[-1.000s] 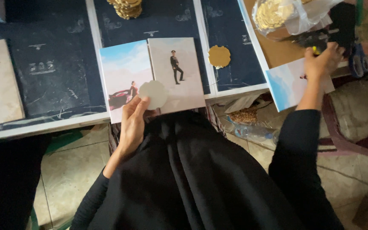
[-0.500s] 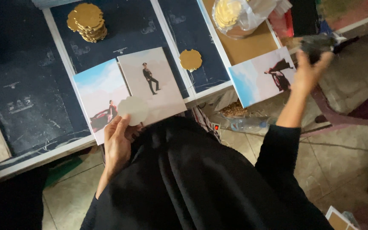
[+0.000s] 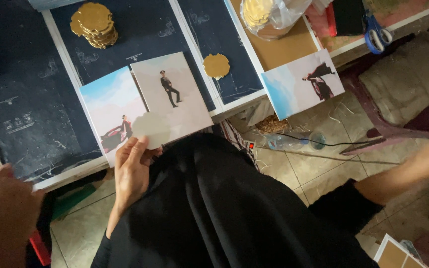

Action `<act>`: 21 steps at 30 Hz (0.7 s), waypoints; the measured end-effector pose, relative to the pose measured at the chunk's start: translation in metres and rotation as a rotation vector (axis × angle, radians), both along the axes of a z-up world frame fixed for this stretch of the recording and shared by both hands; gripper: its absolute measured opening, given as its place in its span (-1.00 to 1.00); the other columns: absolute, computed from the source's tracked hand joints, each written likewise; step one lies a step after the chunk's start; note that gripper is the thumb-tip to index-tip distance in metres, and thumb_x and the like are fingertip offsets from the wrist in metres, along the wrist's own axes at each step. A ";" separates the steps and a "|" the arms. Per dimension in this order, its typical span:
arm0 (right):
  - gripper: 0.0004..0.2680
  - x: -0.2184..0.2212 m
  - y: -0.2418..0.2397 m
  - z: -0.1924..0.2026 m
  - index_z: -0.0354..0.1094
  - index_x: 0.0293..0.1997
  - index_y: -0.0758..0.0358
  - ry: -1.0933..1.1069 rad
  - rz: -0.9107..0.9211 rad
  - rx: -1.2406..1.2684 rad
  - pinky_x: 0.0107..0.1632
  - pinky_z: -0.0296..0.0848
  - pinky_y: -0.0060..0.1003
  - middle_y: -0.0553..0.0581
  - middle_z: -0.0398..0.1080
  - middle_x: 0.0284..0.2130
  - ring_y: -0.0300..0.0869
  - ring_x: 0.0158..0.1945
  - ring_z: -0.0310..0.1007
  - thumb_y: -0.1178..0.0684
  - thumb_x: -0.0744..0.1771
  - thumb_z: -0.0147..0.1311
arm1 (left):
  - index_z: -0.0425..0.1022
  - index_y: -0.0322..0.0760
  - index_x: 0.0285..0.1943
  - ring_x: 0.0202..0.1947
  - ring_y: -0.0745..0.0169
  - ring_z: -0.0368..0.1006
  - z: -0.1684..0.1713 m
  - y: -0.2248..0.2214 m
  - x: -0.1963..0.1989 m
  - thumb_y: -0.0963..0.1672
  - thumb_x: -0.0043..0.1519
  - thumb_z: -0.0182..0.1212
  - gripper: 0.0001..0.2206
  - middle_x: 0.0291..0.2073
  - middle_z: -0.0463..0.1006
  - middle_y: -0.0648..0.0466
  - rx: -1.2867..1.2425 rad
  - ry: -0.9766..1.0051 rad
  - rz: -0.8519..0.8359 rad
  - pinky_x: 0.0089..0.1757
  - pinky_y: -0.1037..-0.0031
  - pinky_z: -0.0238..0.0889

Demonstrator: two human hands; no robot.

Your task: Assembling invitation cards by applying hot glue to gold seals and sticking them onto the cards before stacking them.

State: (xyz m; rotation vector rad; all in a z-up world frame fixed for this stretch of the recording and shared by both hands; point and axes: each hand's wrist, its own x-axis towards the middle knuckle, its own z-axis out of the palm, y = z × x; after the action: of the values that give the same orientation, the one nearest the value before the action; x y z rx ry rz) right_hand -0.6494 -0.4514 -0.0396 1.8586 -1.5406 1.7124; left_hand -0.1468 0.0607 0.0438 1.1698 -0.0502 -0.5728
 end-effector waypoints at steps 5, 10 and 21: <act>-0.64 0.208 0.135 0.119 -0.01 0.19 0.52 -0.043 0.732 0.012 0.26 0.06 -0.06 0.54 0.13 0.10 0.20 0.18 0.16 0.47 0.27 -0.16 | 0.44 -0.50 -0.11 -0.44 0.30 0.34 0.023 -0.003 -0.005 -0.16 0.22 0.01 -0.78 -0.38 0.47 -0.02 0.123 -0.024 -0.212 -0.31 0.59 0.29; -0.54 0.313 0.227 0.158 -0.06 0.21 0.58 0.323 0.986 0.164 0.24 0.04 0.00 0.59 0.11 0.10 0.30 0.19 0.10 0.07 0.29 0.06 | 0.40 -0.31 -0.45 -0.51 0.45 0.30 0.032 -0.003 0.000 -0.09 0.20 0.05 -0.77 -0.57 0.47 0.11 0.312 -0.272 -0.304 -0.37 0.62 0.12; -0.64 0.391 0.293 0.178 0.08 0.06 0.70 0.698 1.312 -0.028 0.14 0.13 0.20 0.60 0.17 -0.11 0.43 0.00 0.16 0.16 0.30 0.12 | 0.44 -0.44 -0.02 -0.34 0.36 0.39 0.031 -0.002 0.002 -0.06 0.22 0.02 -0.68 -0.29 0.51 0.00 -0.142 -0.020 -0.387 -0.28 0.64 0.38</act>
State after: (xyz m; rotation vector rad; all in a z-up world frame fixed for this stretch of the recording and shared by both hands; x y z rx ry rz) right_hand -0.2589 -0.1587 0.1380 3.2080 0.0933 0.9651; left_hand -0.1450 0.0584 0.0751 1.0317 -0.3345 -0.8835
